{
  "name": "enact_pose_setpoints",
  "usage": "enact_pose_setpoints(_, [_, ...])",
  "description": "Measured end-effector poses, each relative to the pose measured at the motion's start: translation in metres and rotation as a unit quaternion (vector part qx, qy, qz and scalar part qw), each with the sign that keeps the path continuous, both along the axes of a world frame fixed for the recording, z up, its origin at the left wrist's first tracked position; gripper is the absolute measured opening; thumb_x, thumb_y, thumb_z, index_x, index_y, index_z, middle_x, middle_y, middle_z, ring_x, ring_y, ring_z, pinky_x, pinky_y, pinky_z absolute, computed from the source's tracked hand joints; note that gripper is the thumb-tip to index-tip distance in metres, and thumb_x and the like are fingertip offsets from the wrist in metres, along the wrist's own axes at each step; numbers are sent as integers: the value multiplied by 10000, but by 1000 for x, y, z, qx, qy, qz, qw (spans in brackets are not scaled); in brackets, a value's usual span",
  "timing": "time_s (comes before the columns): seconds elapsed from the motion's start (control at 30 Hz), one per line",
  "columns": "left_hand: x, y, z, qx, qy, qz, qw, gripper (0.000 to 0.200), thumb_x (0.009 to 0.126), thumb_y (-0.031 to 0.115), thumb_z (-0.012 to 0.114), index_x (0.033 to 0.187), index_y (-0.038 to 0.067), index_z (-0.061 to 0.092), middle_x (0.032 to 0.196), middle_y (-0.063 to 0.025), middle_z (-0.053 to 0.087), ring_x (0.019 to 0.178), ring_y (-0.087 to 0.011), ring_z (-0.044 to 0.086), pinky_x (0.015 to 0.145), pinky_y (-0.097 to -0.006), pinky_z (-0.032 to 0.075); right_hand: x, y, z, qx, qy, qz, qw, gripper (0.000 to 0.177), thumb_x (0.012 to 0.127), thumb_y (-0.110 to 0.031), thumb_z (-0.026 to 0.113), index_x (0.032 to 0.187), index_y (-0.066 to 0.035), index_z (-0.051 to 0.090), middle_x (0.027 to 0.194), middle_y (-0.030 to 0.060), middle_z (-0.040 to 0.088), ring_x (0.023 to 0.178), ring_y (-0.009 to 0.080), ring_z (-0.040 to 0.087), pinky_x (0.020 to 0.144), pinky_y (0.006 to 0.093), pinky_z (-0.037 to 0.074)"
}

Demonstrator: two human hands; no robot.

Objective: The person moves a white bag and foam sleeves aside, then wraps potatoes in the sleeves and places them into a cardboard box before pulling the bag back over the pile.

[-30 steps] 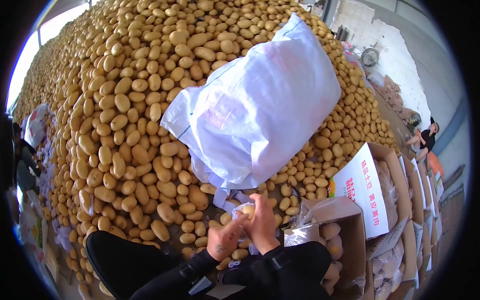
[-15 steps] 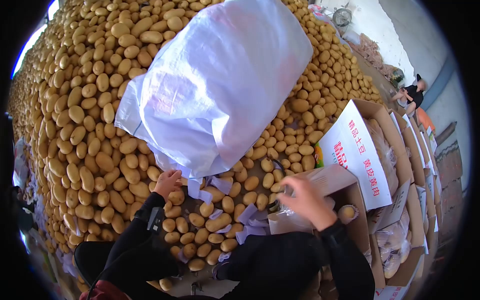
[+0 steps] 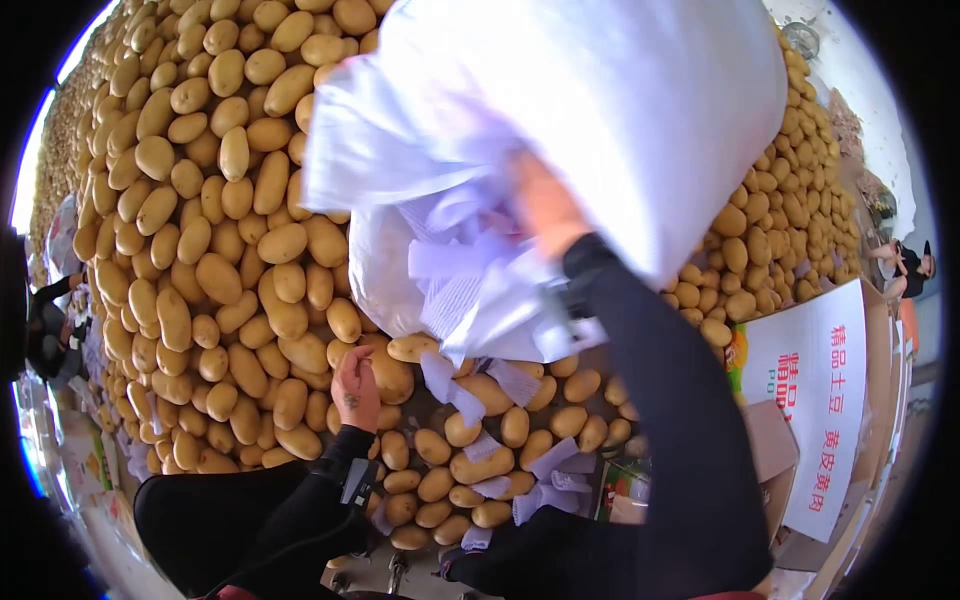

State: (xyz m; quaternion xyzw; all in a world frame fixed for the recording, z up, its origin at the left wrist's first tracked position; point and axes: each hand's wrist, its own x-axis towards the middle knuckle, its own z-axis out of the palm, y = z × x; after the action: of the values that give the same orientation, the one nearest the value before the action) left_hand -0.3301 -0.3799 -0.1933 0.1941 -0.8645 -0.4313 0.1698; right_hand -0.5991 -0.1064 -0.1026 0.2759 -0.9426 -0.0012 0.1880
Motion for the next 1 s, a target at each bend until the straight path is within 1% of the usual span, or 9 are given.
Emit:
enact_pose_setpoints(0.17, [-18,-13,6,-40,4,-50,998,183,870,27,565,1018,63,668,1033,-104,664,928,-322,642,802,-374,516,-35,261,28,231,78,-234,941,384,933,-149,452,1281,-48,578,1370,106,552,1299,251,498,917,435,512])
enact_pose_setpoints(0.3, [-33,-6,6,-146,22,-124,981,396,809,45,647,1201,80,611,1214,-135,596,1092,-357,587,909,-422,491,-26,338,38,219,-141,-347,901,396,901,-194,504,1256,-60,616,1351,122,577,1276,273,514,959,417,498])
enact_pose_setpoints(0.37, [-50,-7,7,-199,20,-119,972,642,782,87,709,1384,89,487,1372,-160,491,1225,-382,508,985,-448,454,-12,330,22,132,-194,-275,932,398,891,-224,535,1244,-65,627,1318,138,599,1232,292,546,963,413,495])
enact_pose_setpoints(0.53, [-103,-31,9,-274,0,-176,945,657,765,120,716,1379,93,483,1357,-174,493,1232,-395,480,1030,-468,408,99,276,-17,107,-128,-73,983,416,865,-297,614,1214,-76,656,1234,180,656,1122,338,626,972,403,488])
enact_pose_setpoints(0.67, [-91,-36,18,-280,104,-236,925,670,737,133,741,1363,82,505,1341,-158,515,1214,-381,496,1007,-461,422,178,94,117,93,-543,-163,818,269,849,-268,681,984,-41,733,948,161,732,840,269,711,760,340,541])
enact_pose_setpoints(0.8, [-8,15,-21,-229,90,-460,853,401,783,140,690,1176,118,614,1186,-102,597,1085,-303,595,891,-419,500,216,66,70,-141,-669,9,729,361,820,-307,677,1075,-52,674,948,177,714,814,327,695,728,392,541])
enact_pose_setpoints(0.87, [15,31,-41,-253,13,-457,853,410,810,120,657,1213,92,584,1207,-106,581,1113,-299,588,914,-403,503,216,51,53,55,-575,46,815,355,838,-283,680,1103,-48,654,930,179,709,849,358,685,756,427,536])
enact_pose_setpoints(0.93, [25,30,-53,-242,-39,-392,887,437,820,104,639,1243,58,537,1240,-116,562,1129,-311,579,931,-399,501,209,39,27,48,-541,50,838,359,845,-230,678,1153,-51,634,924,187,696,886,388,669,779,475,523])
enact_pose_setpoints(1.0, [32,24,-59,-222,-21,-390,893,473,816,89,620,1271,40,501,1274,-127,540,1156,-328,566,944,-407,501,198,23,-10,-217,-497,44,839,408,826,-167,678,1203,-37,593,968,205,682,927,387,663,812,482,519])
